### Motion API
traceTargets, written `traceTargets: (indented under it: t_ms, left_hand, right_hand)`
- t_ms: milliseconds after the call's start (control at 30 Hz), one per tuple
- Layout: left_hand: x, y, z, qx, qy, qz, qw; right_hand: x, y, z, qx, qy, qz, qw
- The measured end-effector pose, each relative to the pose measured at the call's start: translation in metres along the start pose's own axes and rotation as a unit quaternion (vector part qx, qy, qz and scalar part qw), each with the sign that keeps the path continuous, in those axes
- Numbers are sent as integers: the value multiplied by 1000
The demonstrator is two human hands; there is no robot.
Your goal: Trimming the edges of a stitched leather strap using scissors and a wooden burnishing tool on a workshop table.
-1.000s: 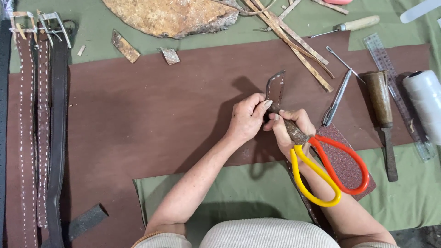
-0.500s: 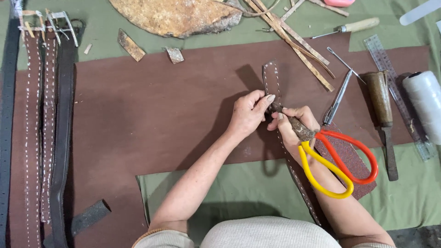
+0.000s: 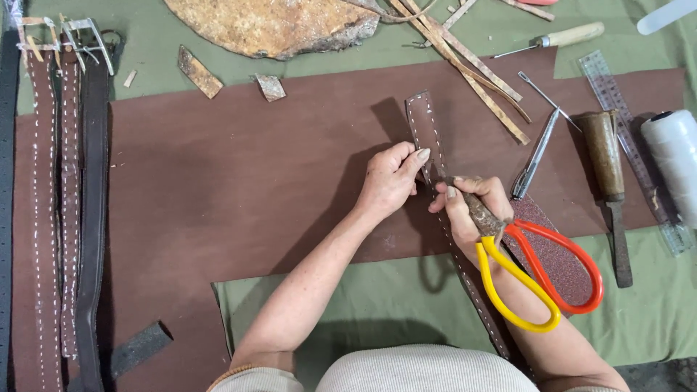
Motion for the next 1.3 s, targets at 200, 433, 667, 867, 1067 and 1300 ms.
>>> traceTargets:
  t_ms: [200,433,667,867,1067,1300]
  left_hand:
    - [1,-1,-1,35,-5,4,999]
    - [1,0,5,48,-7,13,999]
    - [1,-3,-1,61,30,-1,998]
    - [-18,14,49,71,20,-13,997]
    - [-12,10,38,74,6,-10,997]
    - [-18,14,41,47,27,6,999]
  right_hand:
    - [4,-4,-3,-4,-6,-13,1000]
    - [11,-6,-17,-7,-51,11,999]
    - [38,74,-46,-230,-321,18,918]
    - [58,131,-76,-245,-286,84,922]
    - [40,162,-29,-295,-286,121,903]
    - [37,147,-15,-450,-260,32,854]
Point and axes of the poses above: each hand's wrist, its own x-axis towards the middle knuckle, its own y-axis out of the back of the hand, z = x × y, the point moved 2 cm from there along x, towards the middle knuckle, and after that the axes turned 13 degrees about x, right-handed, at the moved point
